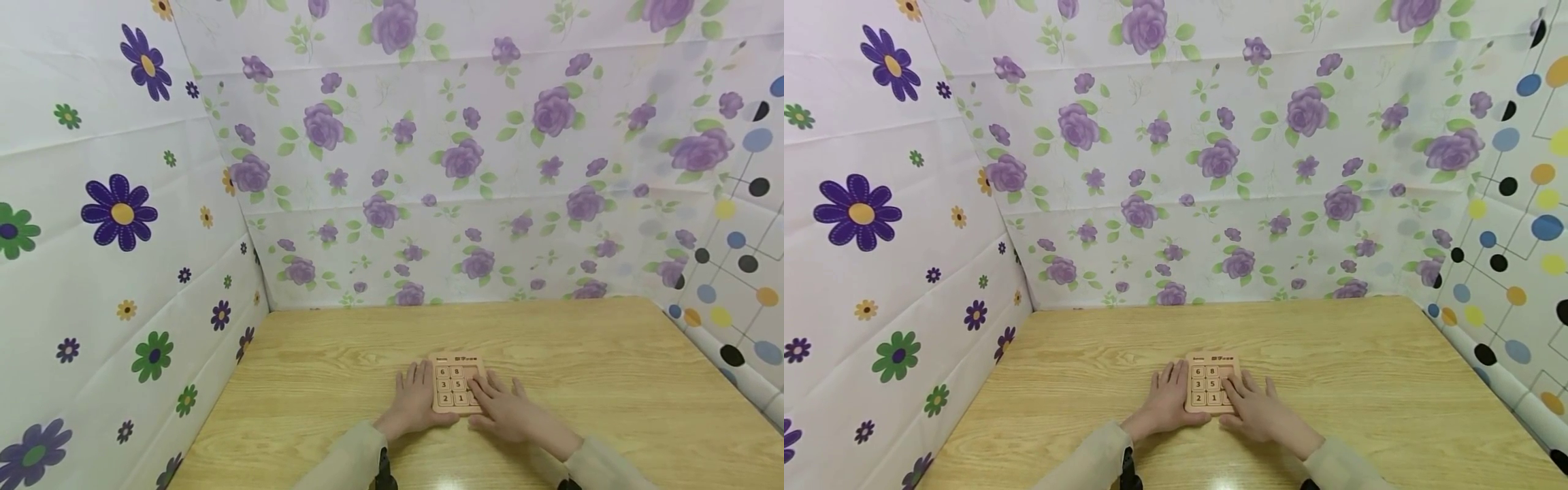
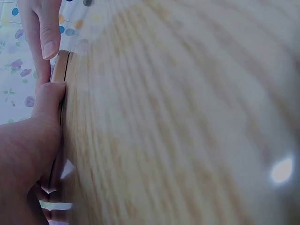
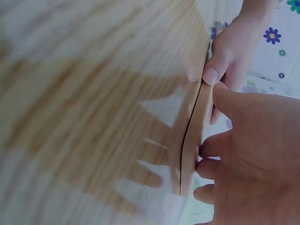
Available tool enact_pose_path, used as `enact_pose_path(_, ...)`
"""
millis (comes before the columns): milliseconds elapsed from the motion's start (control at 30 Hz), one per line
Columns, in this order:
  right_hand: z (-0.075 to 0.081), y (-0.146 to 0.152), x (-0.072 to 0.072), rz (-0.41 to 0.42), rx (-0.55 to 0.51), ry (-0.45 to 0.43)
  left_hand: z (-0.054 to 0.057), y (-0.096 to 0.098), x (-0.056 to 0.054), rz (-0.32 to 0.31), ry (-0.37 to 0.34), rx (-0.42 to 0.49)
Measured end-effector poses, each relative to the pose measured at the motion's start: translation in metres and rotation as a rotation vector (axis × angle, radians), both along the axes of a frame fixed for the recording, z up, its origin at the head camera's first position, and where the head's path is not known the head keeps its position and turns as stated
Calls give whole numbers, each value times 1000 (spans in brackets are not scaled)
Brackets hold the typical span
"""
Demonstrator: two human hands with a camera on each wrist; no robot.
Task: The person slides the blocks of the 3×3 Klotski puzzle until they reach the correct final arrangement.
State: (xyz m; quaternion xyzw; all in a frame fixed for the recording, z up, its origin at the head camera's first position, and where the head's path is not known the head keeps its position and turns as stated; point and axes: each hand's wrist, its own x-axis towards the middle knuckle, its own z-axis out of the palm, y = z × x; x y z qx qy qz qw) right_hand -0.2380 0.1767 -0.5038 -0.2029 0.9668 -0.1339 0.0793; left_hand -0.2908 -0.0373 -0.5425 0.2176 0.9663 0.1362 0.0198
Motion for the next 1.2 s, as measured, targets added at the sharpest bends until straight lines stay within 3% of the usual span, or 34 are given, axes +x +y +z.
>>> enact_pose_path(533,-2,1,-14,-13,-7,-31,0,-1,2,-14,-1,-2)
enact_pose_path(867,-4,0,-23,-5,-15,-5,3,0,2,-11,6,-12)
enact_pose_path(1200,-2,-1,-25,-11,-20,-14,0,-2,1,-10,7,-12)
